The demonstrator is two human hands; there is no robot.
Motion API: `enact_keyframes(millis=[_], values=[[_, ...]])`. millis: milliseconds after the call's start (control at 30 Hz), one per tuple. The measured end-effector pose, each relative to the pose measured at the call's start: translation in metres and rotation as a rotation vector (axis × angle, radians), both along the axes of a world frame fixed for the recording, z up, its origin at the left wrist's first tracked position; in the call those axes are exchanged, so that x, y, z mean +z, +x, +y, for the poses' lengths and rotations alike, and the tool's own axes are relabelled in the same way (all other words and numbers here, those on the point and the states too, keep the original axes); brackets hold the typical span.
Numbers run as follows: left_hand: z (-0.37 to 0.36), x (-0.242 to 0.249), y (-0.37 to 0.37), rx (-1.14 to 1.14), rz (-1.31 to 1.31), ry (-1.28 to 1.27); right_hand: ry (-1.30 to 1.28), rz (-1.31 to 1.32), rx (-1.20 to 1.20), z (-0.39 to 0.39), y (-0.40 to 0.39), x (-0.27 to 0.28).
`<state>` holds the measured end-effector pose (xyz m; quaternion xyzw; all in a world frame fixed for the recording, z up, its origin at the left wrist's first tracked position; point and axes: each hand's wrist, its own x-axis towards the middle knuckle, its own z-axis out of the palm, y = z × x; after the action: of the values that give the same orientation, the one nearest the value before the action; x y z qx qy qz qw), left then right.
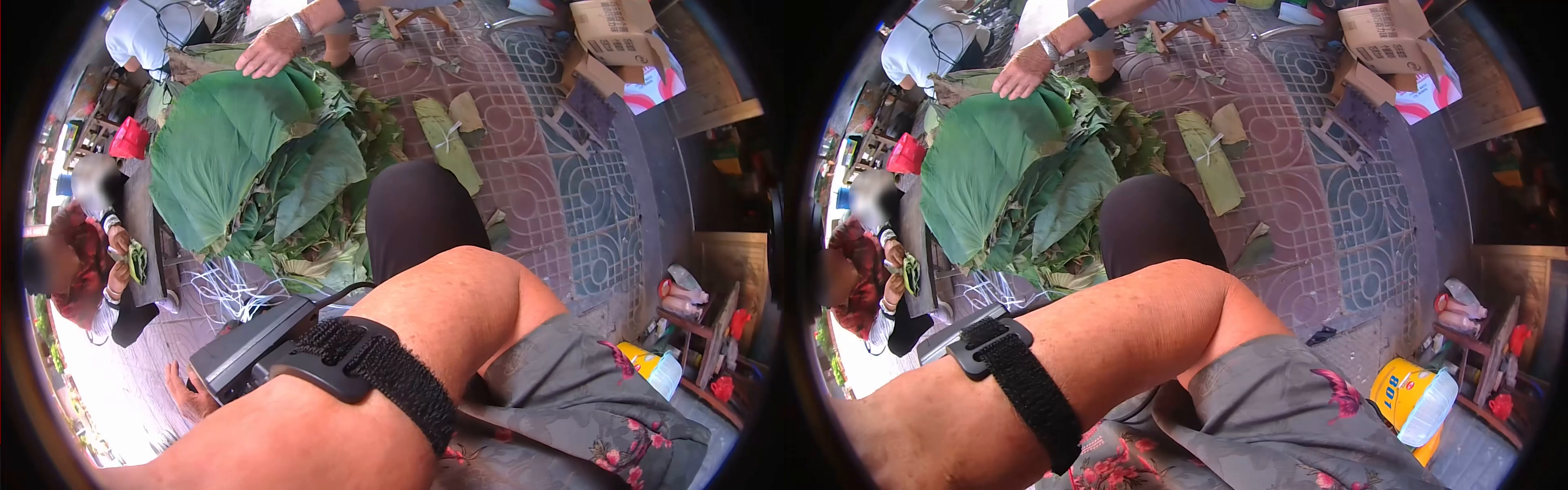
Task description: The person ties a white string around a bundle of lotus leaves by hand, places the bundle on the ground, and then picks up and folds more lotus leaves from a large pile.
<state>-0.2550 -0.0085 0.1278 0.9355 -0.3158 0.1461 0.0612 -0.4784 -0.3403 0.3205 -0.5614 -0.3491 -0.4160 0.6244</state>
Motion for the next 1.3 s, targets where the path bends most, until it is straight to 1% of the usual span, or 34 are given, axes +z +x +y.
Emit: enact_keyframes(millis=[200, 233, 300, 433, 500, 533, 567, 633, 667, 700, 767, 800, 900, 1033, 1100, 1133, 1233, 1300], values=[[-0.002, 0.007, 0.002, 0.007, -0.002, 0.023, -0.006, 0.004, 0.009, -0.003, -0.001, 0.001], [-0.036, 0.025, -0.017, 0.005, -0.003, 0.021, -0.007, 0.009, 0.011, -0.003, -0.001, 0.001], [-0.03, 0.014, -0.013, -0.016, 0.008, 0.015, -0.009, 0.019, 0.018, -0.006, 0.0, 0.0], [0.005, 0.0, 0.008, -0.061, -0.014, 0.004, -0.028, 0.038, 0.051, -0.008, 0.001, 0.0], [-0.012, 0.009, -0.005, -0.04, -0.001, -0.014, -0.048, 0.057, 0.082, -0.008, 0.003, 0.002], [-0.039, 0.023, -0.026, -0.005, 0.005, -0.014, -0.057, 0.076, 0.108, -0.007, 0.004, 0.003], [-0.025, 0.014, -0.017, -0.018, -0.029, 0.006, -0.063, 0.098, 0.136, -0.004, 0.005, 0.005], [0.002, -0.003, 0.001, -0.043, -0.1, 0.046, -0.032, 0.149, 0.23, 0.002, 0.002, 0.009], [-0.016, 0.01, -0.013, -0.005, -0.072, 0.05, 0.023, 0.185, 0.311, 0.007, 0.003, 0.012], [-0.028, 0.017, -0.02, 0.031, -0.043, 0.05, 0.055, 0.185, 0.41, 0.009, 0.002, 0.014], [-0.029, 0.018, -0.022, 0.017, -0.053, 0.044, 0.12, 0.193, 0.609, 0.007, 0.0, 0.022], [-0.029, 0.019, -0.024, 0.014, -0.046, 0.041, 0.139, 0.176, 0.802, -0.001, 0.003, 0.018], [-0.034, 0.024, -0.027, 0.006, -0.041, 0.052, 0.236, 0.318, 0.642, 0.041, -0.011, 0.019], [-0.033, 0.021, -0.026, 0.021, -0.042, 0.047, -0.226, 0.35, 0.477, 0.035, -0.01, 0.019], [-0.035, 0.022, -0.027, 0.034, -0.033, 0.031, -0.26, 0.303, 0.469, 0.038, -0.011, 0.011], [-0.032, 0.019, -0.024, 0.031, -0.041, 0.022, -0.187, 0.26, 0.503, 0.041, -0.012, -0.001], [-0.034, 0.02, -0.026, 0.053, -0.05, 0.034, -0.62, 0.269, 0.357, 0.047, -0.003, 0.001], [-0.039, 0.025, -0.031, 0.057, -0.042, 0.022, -0.563, 0.296, 0.295, 0.083, 0.006, -0.039]])
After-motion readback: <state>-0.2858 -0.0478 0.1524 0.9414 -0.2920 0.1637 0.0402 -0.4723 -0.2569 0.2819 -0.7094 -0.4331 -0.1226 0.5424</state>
